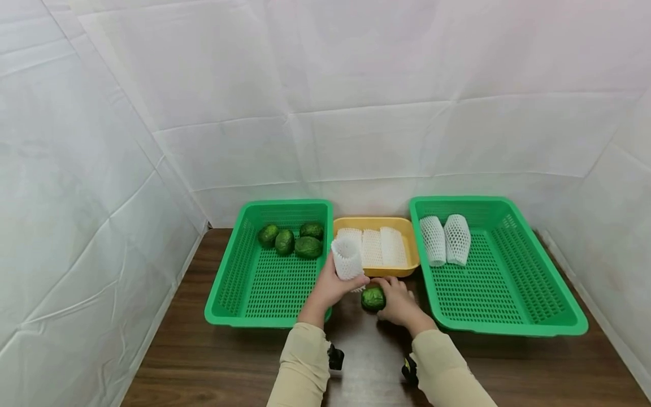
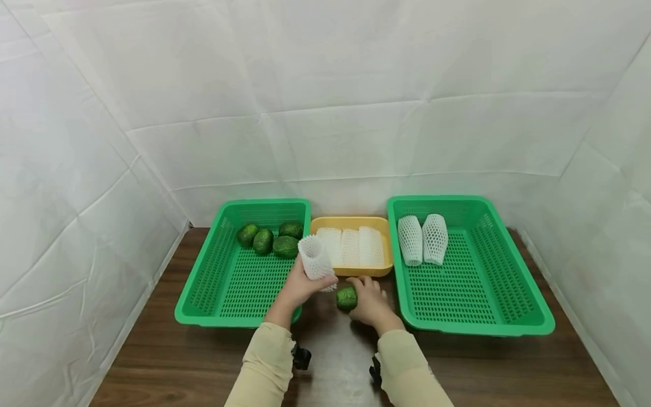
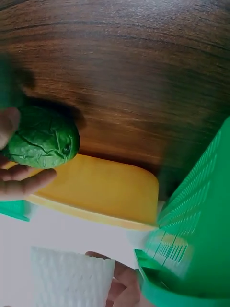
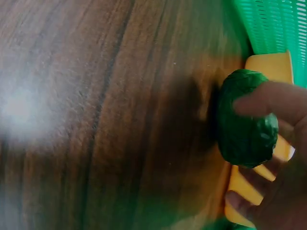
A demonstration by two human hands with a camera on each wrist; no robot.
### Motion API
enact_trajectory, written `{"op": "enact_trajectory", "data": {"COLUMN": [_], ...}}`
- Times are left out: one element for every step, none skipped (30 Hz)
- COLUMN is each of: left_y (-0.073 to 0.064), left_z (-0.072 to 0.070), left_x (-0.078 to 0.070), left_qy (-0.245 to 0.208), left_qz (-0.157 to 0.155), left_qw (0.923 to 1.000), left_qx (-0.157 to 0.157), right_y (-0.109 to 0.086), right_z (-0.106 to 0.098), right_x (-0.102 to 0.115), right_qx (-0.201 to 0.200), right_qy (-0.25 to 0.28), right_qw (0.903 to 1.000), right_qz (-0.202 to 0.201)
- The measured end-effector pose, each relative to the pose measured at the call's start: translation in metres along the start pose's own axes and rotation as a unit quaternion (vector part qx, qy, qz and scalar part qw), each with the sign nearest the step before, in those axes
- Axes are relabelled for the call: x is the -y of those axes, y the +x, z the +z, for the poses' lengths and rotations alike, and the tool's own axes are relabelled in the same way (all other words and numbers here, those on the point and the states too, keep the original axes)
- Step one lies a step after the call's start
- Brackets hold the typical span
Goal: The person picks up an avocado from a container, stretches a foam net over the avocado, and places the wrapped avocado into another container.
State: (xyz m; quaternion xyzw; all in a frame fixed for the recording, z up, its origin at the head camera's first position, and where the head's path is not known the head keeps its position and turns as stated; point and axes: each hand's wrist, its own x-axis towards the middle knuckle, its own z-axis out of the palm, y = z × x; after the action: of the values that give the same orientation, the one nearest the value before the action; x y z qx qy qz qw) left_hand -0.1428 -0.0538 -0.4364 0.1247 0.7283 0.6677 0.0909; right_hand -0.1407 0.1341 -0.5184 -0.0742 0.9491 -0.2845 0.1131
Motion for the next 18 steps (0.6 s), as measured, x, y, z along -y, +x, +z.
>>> {"op": "enact_trajectory", "data": {"left_y": [0.000, 0.000, 0.000, -0.001, -0.001, -0.001, -0.001, -0.002, -0.002, -0.002, -0.002, -0.002, -0.003, -0.003, -0.003, -0.003, -0.003, -0.002], "left_z": [0.001, 0.001, 0.001, 0.002, 0.002, 0.002, 0.002, 0.002, 0.002, 0.002, 0.002, 0.003, 0.003, 0.003, 0.004, 0.004, 0.004, 0.005], "left_x": [0.000, 0.000, 0.000, 0.000, 0.000, 0.001, 0.001, 0.001, 0.002, 0.002, 0.002, 0.002, 0.002, 0.001, 0.001, 0.001, 0.001, 0.000], "left_qy": [0.000, 0.003, 0.004, 0.007, 0.010, 0.013, 0.013, 0.014, 0.014, 0.014, 0.016, 0.020, 0.022, 0.025, 0.030, 0.034, 0.038, 0.041], "left_qz": [-0.004, -0.007, -0.011, -0.011, -0.011, -0.010, -0.007, -0.002, 0.002, 0.008, 0.011, 0.012, 0.014, 0.016, 0.016, 0.016, 0.016, 0.017], "left_qw": [1.0000, 0.9999, 0.9999, 0.9999, 0.9999, 0.9999, 0.9999, 0.9998, 0.9997, 0.9996, 0.9995, 0.9995, 0.9995, 0.9994, 0.9993, 0.9992, 0.9991, 0.9990], "left_qx": [0.004, 0.007, 0.009, 0.008, 0.006, -0.001, -0.007, -0.014, -0.019, -0.022, -0.023, -0.022, -0.020, -0.016, -0.013, -0.009, -0.006, -0.003], "right_y": [0.000, 0.000, 0.000, -0.001, -0.001, -0.002, -0.003, -0.004, -0.006, -0.007, -0.009, -0.012, -0.014, -0.016, -0.018, -0.020, -0.021, -0.022], "right_z": [0.001, 0.001, 0.000, -0.003, -0.008, -0.015, -0.024, -0.034, -0.046, -0.057, -0.069, -0.079, -0.089, -0.097, -0.104, -0.110, -0.114, -0.117], "right_x": [0.000, -0.001, -0.001, 0.000, 0.001, 0.004, 0.008, 0.013, 0.019, 0.025, 0.032, 0.039, 0.045, 0.051, 0.056, 0.061, 0.065, 0.068], "right_qx": [0.003, 0.005, 0.008, 0.009, 0.006, 0.001, -0.008, -0.021, -0.040, -0.065, -0.087, -0.106, -0.121, -0.130, -0.134, -0.129, -0.117, -0.104], "right_qy": [0.001, 0.005, 0.017, 0.030, 0.046, 0.062, 0.084, 0.110, 0.138, 0.169, 0.203, 0.238, 0.279, 0.314, 0.345, 0.369, 0.388, 0.396], "right_qw": [1.0000, 0.9998, 0.9995, 0.9991, 0.9986, 0.9978, 0.9963, 0.9936, 0.9896, 0.9836, 0.9753, 0.9652, 0.9522, 0.9391, 0.9264, 0.9160, 0.9078, 0.9037], "right_qz": [0.007, 0.017, 0.025, 0.028, 0.025, 0.023, 0.019, 0.016, 0.008, 0.001, -0.008, -0.019, -0.035, -0.050, -0.069, -0.088, -0.109, -0.125]}}
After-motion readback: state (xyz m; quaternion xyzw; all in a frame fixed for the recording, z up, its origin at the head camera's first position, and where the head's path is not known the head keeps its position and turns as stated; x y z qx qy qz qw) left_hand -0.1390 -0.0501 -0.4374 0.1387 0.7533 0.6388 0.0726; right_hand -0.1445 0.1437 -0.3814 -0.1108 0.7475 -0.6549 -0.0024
